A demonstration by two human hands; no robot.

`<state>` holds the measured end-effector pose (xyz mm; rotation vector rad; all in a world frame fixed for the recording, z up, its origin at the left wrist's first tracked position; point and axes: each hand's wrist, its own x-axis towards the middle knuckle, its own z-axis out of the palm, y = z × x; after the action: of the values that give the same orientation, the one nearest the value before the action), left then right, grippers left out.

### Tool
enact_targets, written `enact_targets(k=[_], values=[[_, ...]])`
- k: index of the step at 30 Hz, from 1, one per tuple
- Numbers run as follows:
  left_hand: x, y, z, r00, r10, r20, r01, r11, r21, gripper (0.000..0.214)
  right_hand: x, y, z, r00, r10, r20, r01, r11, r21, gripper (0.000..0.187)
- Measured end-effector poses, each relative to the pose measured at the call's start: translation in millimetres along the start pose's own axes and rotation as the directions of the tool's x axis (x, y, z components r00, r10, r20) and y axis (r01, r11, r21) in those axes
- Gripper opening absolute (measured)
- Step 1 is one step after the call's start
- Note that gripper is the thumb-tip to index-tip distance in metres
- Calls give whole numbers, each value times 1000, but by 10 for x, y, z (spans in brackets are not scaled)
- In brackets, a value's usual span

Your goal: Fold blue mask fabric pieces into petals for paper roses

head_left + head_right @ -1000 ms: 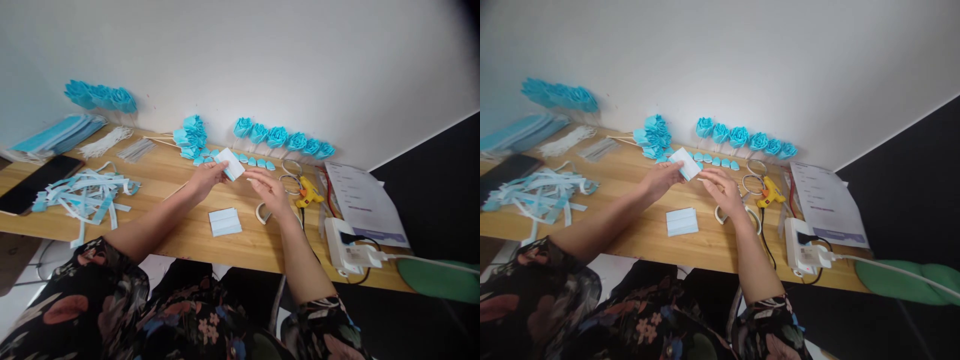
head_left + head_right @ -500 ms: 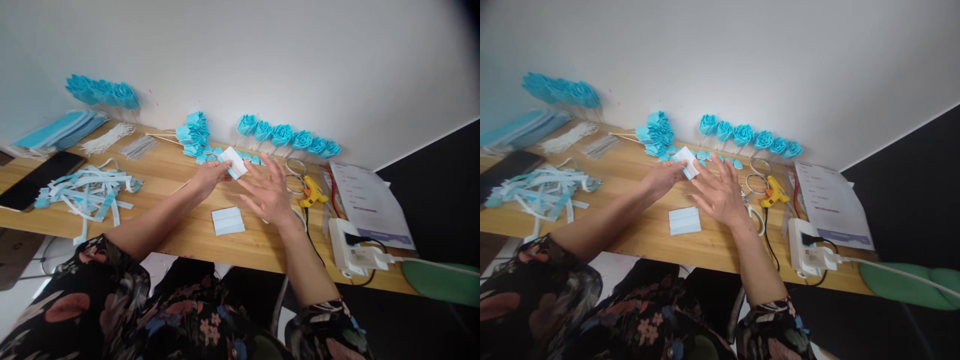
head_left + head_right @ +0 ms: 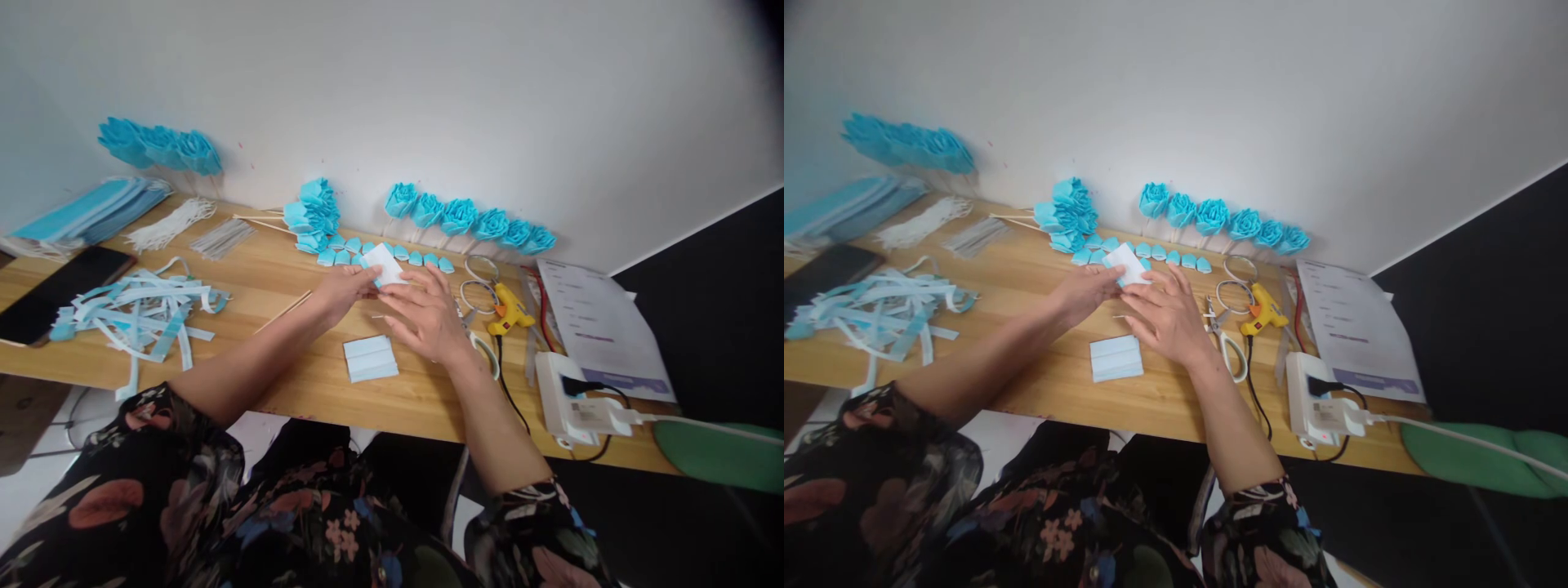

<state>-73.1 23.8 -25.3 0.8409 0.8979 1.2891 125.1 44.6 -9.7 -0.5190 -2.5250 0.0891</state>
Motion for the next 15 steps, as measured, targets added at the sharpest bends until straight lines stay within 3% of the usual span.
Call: enact_targets(k=[8, 12, 15], values=[[5, 87, -1, 999, -36, -2, 36, 998, -49, 19, -11, 3, 4, 999, 1, -49, -3, 999, -43, 29], [-10, 112, -14, 998, -14, 68, 15, 1000, -27, 4, -19, 19, 5, 997, -14, -74, 10, 998, -56, 29], [-9, 99, -19, 994, -4, 109, 1, 1000, 25, 10, -22, 29, 6, 996, -21, -87, 17, 998, -53, 28]])
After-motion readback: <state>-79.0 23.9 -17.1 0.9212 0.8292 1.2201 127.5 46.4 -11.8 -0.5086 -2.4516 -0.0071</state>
